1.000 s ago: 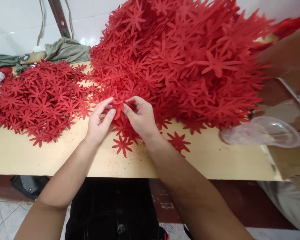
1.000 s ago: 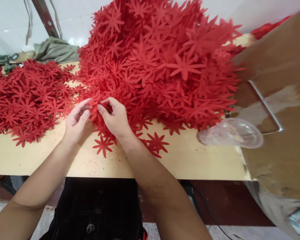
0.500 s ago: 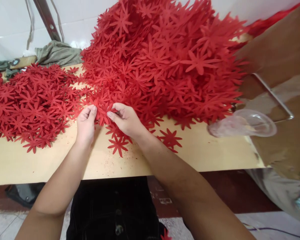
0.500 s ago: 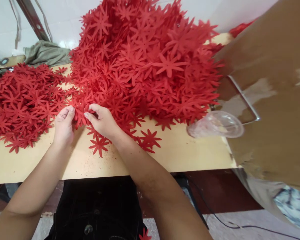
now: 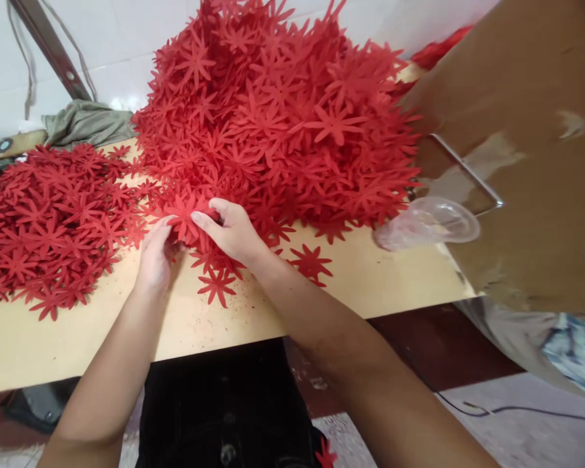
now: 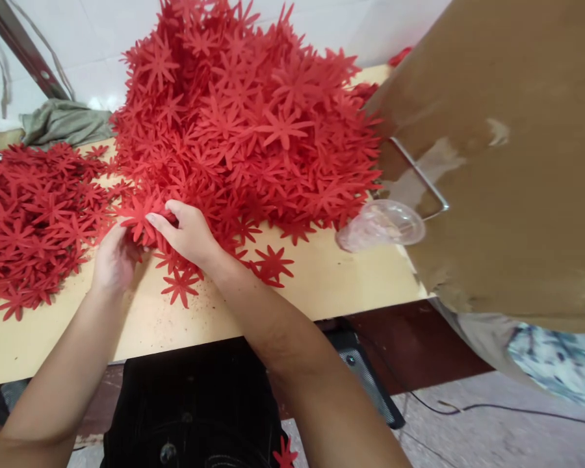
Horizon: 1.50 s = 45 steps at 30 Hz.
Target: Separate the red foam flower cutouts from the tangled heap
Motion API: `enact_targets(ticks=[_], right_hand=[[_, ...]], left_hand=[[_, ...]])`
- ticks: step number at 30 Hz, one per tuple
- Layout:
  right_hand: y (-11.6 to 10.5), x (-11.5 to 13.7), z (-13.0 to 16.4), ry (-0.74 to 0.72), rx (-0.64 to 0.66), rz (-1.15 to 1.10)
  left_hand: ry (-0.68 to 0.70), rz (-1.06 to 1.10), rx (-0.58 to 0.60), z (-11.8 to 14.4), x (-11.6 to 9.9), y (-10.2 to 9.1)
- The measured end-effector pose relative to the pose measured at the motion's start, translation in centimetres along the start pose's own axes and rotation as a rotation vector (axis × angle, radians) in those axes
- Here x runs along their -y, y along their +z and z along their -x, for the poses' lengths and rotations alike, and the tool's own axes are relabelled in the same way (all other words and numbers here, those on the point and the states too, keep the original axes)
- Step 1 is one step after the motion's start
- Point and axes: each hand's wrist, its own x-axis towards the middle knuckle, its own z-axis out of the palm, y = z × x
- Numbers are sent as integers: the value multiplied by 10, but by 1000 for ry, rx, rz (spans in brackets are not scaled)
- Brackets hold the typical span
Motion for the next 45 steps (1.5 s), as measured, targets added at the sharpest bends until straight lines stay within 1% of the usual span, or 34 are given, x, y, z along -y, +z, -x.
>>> enact_targets(ticks=[3, 5, 9, 12, 14, 16, 20, 22, 25, 30, 32, 34, 36, 39, 42, 44, 45], right_hand=[[1, -2, 2, -15, 4, -8], [2, -6, 2, -27, 53, -34], [5, -11, 2, -27, 186, -188], [5, -11, 3, 9, 242, -262], [4, -12, 4, 37, 213, -233], [3, -14, 3, 45, 152, -190], [1, -18, -1, 6, 65, -173], [0, -18, -1, -9, 38, -175], [-1, -15, 0, -1, 12, -123], [-1, -11, 1, 26, -69, -52], [0, -10, 2, 39, -74, -31], [2, -9, 2, 32, -78, 1], [3, -7, 3, 9, -76, 12], [2, -6, 3, -23, -42, -34], [-4, -10, 0, -37, -25, -93], [-8, -16, -3, -70, -65, -78], [-10, -18, -4, -99, -106, -37]], left_hand=[[-14, -21, 59, 5, 0, 3], [-3, -41, 70, 6, 1, 5], [57, -21, 5, 4, 4, 5], [78, 0, -44, 1, 5, 2], [77, 7, -75, -1, 6, -1], [73, 12, -99, -2, 6, -3], [85, 15, -142, -6, 7, -8], [94, 23, -140, -6, 7, -8], [98, 42, -70, -2, 4, -5], [-1, 17, 160, 7, -1, 4], [-8, -2, 191, 7, 0, 5], [-4, -9, 147, 7, 2, 4], [-9, 2, 68, 5, 4, 3], [1, 28, -25, 2, 5, 0], [34, 61, -95, -1, 5, -4], [29, 65, -121, -3, 4, -5], [24, 64, -124, -4, 4, -6]])
